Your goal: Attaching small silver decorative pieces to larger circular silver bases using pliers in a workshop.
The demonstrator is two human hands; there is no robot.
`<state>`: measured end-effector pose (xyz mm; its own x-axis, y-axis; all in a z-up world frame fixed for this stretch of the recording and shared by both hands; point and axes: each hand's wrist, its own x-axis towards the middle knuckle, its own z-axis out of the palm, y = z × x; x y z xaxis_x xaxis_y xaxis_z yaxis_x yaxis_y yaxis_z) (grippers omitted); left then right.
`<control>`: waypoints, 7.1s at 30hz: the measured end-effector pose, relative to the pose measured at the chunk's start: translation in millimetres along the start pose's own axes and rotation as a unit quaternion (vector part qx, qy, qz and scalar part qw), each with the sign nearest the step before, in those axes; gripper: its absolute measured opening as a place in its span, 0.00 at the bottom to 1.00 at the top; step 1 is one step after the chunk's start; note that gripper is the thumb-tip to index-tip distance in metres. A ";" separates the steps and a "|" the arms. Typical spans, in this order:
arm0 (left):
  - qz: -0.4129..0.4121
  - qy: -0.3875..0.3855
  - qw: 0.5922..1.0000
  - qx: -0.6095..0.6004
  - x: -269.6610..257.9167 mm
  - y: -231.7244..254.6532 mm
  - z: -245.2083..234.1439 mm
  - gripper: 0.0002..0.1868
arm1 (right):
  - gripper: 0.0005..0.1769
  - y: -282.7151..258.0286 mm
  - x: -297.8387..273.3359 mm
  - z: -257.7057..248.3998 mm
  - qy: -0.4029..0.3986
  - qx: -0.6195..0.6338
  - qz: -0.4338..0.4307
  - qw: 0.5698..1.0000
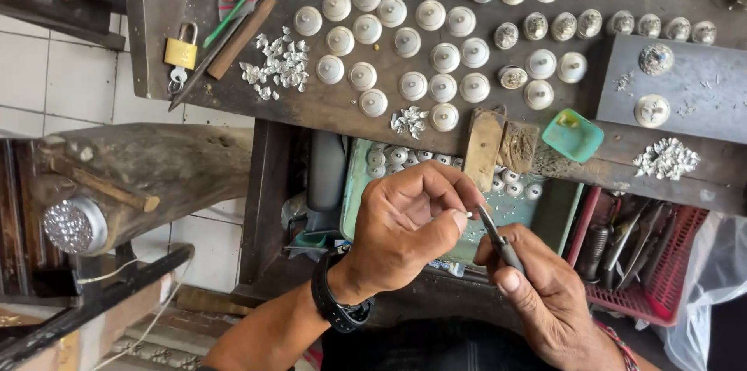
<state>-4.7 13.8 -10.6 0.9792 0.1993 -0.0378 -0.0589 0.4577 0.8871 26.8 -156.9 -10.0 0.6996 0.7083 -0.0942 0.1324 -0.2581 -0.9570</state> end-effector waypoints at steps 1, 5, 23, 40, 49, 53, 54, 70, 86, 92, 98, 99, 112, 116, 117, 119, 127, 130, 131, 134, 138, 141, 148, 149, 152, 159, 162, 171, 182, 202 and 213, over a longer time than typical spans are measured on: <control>-0.016 0.005 1.000 -0.019 0.2 -0.1 -1.1 0.04 | 0.19 0.9 0.2 1.7 -0.008 0.012 -0.005 1.000; -0.035 0.001 0.998 -0.048 1.6 0.2 -5.6 0.05 | 0.20 1.0 0.9 4.4 -0.028 0.034 0.011 0.999; -0.039 0.004 0.998 -0.045 2.9 -3.2 -6.9 0.04 | 0.19 6.0 0.6 3.5 -0.024 0.009 0.002 1.000; -0.042 0.008 0.998 -0.042 2.6 0.6 -4.0 0.04 | 0.18 15.3 -5.9 4.3 0.013 -0.102 -0.013 0.995; 0.046 -0.045 0.965 0.253 3.4 10.7 8.6 0.06 | 0.11 3.5 -0.1 -6.8 0.135 -0.157 -0.085 0.975; 0.073 -0.105 0.943 0.308 3.9 1.4 15.2 0.07 | 0.09 10.6 4.3 -10.0 0.202 -0.178 -0.143 0.952; 0.069 -0.110 0.944 0.303 3.5 -1.4 16.6 0.07 | 0.09 10.9 3.9 -10.3 0.205 -0.181 -0.135 0.952; -0.131 -0.103 0.952 0.257 1.7 -10.0 12.0 0.03 | 0.16 5.7 -2.3 -10.2 0.160 -0.187 -0.164 0.955; -0.067 -0.089 0.974 0.197 -3.9 -20.9 13.5 0.02 | 0.20 9.9 -5.0 -7.0 0.178 -0.217 -0.240 0.929; -0.018 -0.068 0.988 0.137 -0.7 5.1 3.5 0.02 | 0.15 -7.4 -0.1 -8.4 0.047 -0.014 -0.075 0.996; -0.026 -0.051 0.998 0.032 1.4 8.7 -7.1 0.02 | 0.20 -3.2 -1.7 -2.9 -0.031 0.027 0.010 0.999; -0.025 -0.049 0.998 0.031 1.5 8.0 -7.6 0.02 | 0.20 -3.4 -1.6 -2.0 -0.033 0.027 0.011 0.999; -0.007 -0.035 0.999 0.040 2.8 8.2 -8.7 0.03 | 0.20 -3.9 0.9 -1.5 -0.046 0.013 0.012 0.999; 0.000 -0.039 0.998 0.041 3.0 7.6 -9.3 0.03 | 0.20 -3.0 1.0 -1.9 -0.048 0.006 0.009 0.999; 0.000 -0.038 0.998 0.041 2.9 7.6 -9.3 0.03 | 0.20 -3.0 1.1 -2.2 -0.048 0.006 0.009 0.999; 0.001 -0.034 0.998 0.053 3.0 7.7 -9.2 0.03 | 0.20 -3.1 1.3 -3.0 -0.049 -0.006 0.007 0.999; -0.009 -0.035 0.999 0.036 2.5 7.7 -8.8 0.04 | 0.20 -3.8 2.9 -2.8 -0.050 0.002 -0.003 0.999; -0.011 -0.032 0.999 0.032 2.5 6.6 -8.1 0.04 | 0.18 -1.1 0.8 -2.5 -0.043 0.000 -0.002 0.999; -0.011 -0.029 0.999 0.030 2.7 6.2 -7.9 0.04 | 0.18 0.4 -0.3 -2.6 -0.041 -0.008 0.005 0.999; -0.013 -0.029 0.999 0.032 2.6 6.0 -7.3 0.04 | 0.18 6.2 -2.9 -3.7 -0.041 -0.037 -0.005 0.998; -0.018 -0.026 0.999 0.016 2.1 4.6 -6.7 0.04 | 0.18 9.5 -6.0 -4.2 -0.025 -0.069 -0.014 0.997; -0.014 -0.031 0.999 -0.008 1.3 3.7 -5.8 0.04 | 0.18 7.5 -5.8 -4.6 -0.025 -0.067 -0.002 0.997; -0.059 -0.078 0.994 0.056 -3.6 -7.5 6.9 0.03 | 0.15 4.2 -6.7 -5.4 0.146 -0.171 -0.191 0.956; -0.054 -0.092 0.990 0.093 -5.5 -11.4 9.4 0.02 | 0.16 7.5 -9.1 -6.2 0.167 -0.199 -0.232 0.938; -0.043 -0.111 0.980 0.160 -6.8 -18.7 15.0 0.03 | 0.16 6.8 -8.7 -8.2 0.181 -0.219 -0.253 0.925; -0.004 -0.120 0.979 0.168 -7.4 -22.5 18.3 0.02 | 0.17 14.6 -9.9 -9.6 0.187 -0.174 -0.252 0.934; 0.011 -0.125 0.970 0.207 -4.3 -17.7 21.5 0.03 | 0.15 16.3 -12.3 -10.4 0.189 -0.184 -0.222 0.939; 0.129 -0.116 0.931 0.321 -2.1 -13.1 21.2 0.01 | 0.15 12.5 -10.9 -11.7 0.160 -0.183 -0.176 0.954; 0.020 -0.070 0.981 0.179 -5.5 -7.6 14.6 0.05 | 0.15 -4.7 -4.1 -0.8 0.183 -0.075 -0.102 0.975; -0.036 0.003 0.997 -0.070 -2.5 -3.6 -2.4 0.05 | 0.18 -0.4 -5.6 10.0 -0.022 0.067 -0.008 0.998; -0.039 0.010 0.997 -0.067 -1.8 -7.2 -3.4 0.05 | 0.20 -1.8 -3.5 5.4 -0.035 0.028 0.014 0.999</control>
<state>-6.7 13.1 -18.5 0.9777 0.1757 -0.1153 -0.0091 0.5836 0.8120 20.3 -155.4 -9.5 0.6514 0.7460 -0.1379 0.0721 -0.2418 -0.9676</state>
